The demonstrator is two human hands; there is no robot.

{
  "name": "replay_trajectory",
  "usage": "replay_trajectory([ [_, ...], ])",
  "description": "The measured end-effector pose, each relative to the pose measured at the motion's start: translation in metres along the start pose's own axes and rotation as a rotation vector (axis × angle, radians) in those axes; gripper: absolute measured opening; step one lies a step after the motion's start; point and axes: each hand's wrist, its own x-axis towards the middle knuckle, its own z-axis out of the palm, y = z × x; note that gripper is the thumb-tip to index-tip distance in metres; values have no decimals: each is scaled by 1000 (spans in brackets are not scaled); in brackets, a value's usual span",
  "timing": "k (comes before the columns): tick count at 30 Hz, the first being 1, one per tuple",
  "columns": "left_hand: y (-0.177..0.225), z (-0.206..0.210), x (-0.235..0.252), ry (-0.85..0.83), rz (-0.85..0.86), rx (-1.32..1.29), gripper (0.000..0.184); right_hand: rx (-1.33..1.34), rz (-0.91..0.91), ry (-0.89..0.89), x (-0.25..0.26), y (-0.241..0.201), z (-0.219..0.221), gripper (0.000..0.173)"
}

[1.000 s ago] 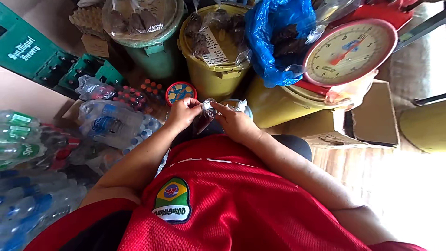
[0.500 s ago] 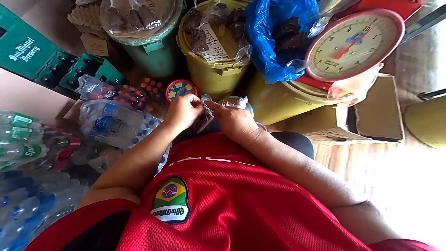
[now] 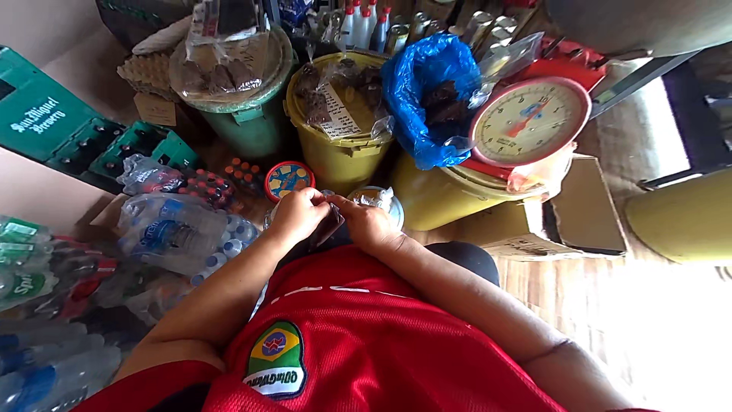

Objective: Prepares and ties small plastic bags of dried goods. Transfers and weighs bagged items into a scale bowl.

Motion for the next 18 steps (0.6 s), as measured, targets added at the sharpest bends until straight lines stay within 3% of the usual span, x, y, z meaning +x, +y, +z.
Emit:
replay_trajectory([
  [5, -12, 15, 2, 154, 199, 113, 17, 178, -15, -11, 5, 8, 4, 41],
  [13, -41, 29, 11, 386, 574, 13, 10, 435, -193, 71, 6, 21, 11, 36],
  [18, -52, 31, 20, 328, 603, -192, 10, 608, -171, 61, 4, 26, 17, 35],
])
